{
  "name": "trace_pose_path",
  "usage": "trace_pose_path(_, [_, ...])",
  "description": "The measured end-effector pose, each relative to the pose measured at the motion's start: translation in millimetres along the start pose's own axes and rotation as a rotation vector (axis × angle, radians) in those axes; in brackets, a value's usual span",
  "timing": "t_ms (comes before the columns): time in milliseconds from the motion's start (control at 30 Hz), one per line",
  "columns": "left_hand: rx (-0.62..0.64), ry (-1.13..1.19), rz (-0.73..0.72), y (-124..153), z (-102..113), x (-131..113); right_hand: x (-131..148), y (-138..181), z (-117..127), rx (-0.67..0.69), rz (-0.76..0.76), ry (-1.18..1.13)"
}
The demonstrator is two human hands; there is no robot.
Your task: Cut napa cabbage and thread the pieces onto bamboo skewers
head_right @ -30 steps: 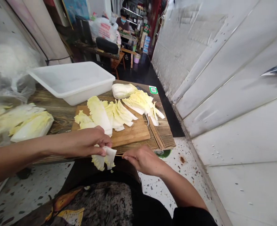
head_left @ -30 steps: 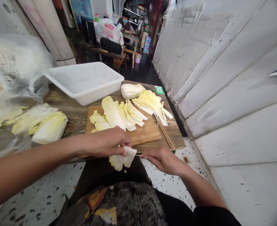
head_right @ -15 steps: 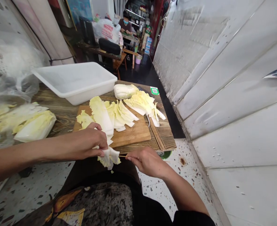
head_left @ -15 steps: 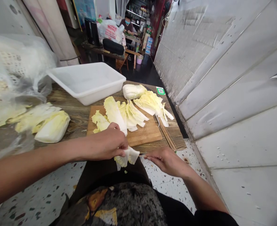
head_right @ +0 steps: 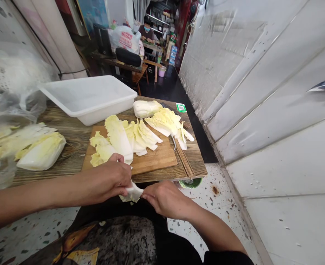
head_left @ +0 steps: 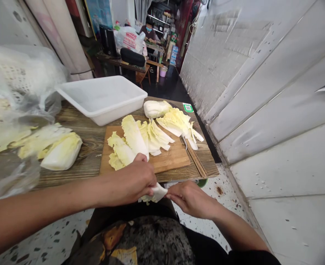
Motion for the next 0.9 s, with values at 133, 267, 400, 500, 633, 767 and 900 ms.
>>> trace_pose_path(133, [0.03,-0.022,0.005,3.9,-6.7,5.8,-0.6,1.9,-3.8,-0.017,-0.026,-0.064])
trace_pose_path(267, [0.065,-0.018,0.033,5.4,-8.7,5.4,-1.3,4.2,-8.7,-0.042,-0.091,-0.14])
trace_pose_path(400, [0.112,0.005,0.052,2.0,-2.1,-1.9,-2.9,6.5,-13.9,-0.07,-0.08,-0.156])
trace_pose_path(500, [0.043,0.052,0.073,-0.6,11.9,5.1,-6.7,8.1,-10.4,-0.112,-0.123,-0.221])
trace_pose_path(633, [-0.263,-0.124,0.107,0.9,28.6,48.2,-19.0,11.3,-0.6,-0.226,-0.319,-0.441])
trace_pose_path(767, [-0.233,-0.429,0.005,8.2,14.4,98.2,-35.4,15.3,-2.6,-0.3,-0.557,-0.833])
trace_pose_path(900, [-0.099,-0.55,-0.042,13.2,-5.4,125.9,-43.0,17.0,-7.3,-0.396,-0.67,-0.973])
Point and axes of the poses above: each hand's wrist, its own y-axis away from the middle knuckle, its own z-axis out of the back of the hand, x = y × z, the point moved 1 cm from there along -y, towards the middle knuckle, and after that the axes turned 15 degrees about -x, right-handed, at the moved point
